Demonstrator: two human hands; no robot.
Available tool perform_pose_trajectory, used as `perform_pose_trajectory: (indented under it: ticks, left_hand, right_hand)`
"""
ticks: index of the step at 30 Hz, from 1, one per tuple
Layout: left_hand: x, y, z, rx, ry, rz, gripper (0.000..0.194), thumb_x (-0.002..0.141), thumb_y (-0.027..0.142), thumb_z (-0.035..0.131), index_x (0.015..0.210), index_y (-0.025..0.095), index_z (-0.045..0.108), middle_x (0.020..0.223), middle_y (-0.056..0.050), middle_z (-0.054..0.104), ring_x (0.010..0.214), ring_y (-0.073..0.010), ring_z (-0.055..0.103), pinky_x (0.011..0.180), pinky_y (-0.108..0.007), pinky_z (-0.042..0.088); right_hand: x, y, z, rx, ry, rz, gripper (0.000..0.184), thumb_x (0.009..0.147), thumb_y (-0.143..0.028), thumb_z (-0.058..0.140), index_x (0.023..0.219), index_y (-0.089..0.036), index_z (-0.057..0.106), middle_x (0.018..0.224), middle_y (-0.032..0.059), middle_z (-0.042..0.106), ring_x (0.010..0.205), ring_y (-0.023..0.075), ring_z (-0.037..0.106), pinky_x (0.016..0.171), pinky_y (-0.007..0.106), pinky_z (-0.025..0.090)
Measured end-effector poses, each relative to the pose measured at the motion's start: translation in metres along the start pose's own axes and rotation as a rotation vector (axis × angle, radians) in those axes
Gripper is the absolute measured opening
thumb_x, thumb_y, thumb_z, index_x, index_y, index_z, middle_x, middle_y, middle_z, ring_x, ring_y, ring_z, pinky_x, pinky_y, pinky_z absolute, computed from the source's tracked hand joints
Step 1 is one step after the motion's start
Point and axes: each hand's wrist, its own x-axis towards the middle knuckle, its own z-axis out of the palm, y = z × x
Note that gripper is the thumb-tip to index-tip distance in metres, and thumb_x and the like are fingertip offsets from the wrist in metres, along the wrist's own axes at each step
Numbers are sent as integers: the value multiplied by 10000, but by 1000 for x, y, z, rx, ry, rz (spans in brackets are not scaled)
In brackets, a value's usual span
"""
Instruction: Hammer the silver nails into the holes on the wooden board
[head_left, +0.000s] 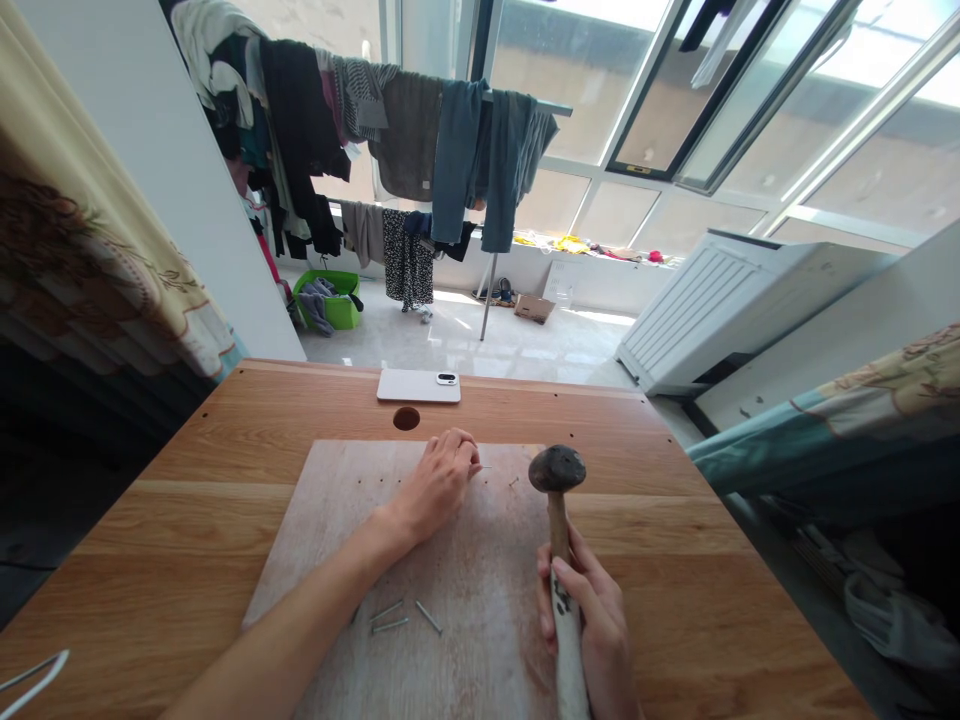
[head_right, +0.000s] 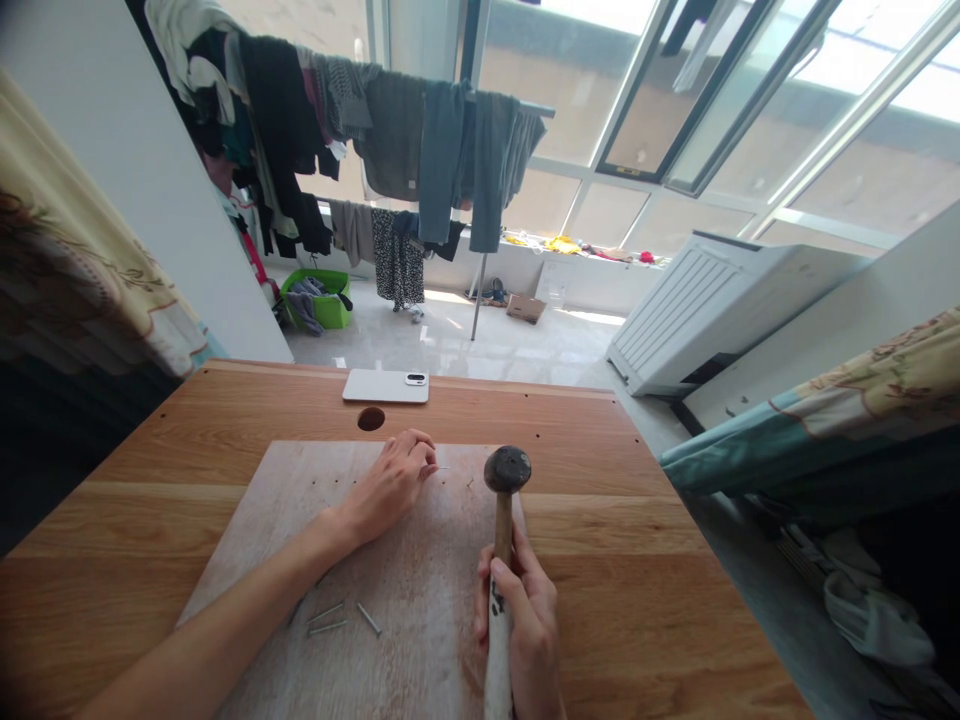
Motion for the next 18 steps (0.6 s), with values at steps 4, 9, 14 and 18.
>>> perform_pose_trajectory:
  ticks: [4,9,14,18]
  left_hand:
    - [0,2,-2,-165,-36,-22,105,1011,133,539,944,181,603,887,-36,664,836,-199,611,817,-322,477]
    - [-1,4,-7,-201,-68,18,119,962,130,597,871,183,652,892,-39,670,853,-195,618,824,-302,484]
    - [-3,1,-7,-279,-114,1,164,882,61,618,909,196,708,924,-30,674,853,-177,634,800,-269,488]
    - [-4,-2,-6,-332,-118,-4,189,880,68,607,930,204,728,958,-33,686,868,-170,650,799,-258,494]
  right_hand:
    - [0,3,-2,5,7,10,389,848,-526,767,1006,-176,710,770,-7,657,353,41,444,308,158,387]
    - [0,2,0,7,17,0,364,849,-521,765,945,-174,712,769,-5,656,354,39,443,304,153,389]
    - [0,3,-2,12,25,9,349,851,-513,766,913,-175,708,787,-4,656,361,36,442,301,149,384]
    - [0,5,-4,26,-2,19,332,873,-500,750,919,-175,699,806,5,672,365,35,438,304,147,378]
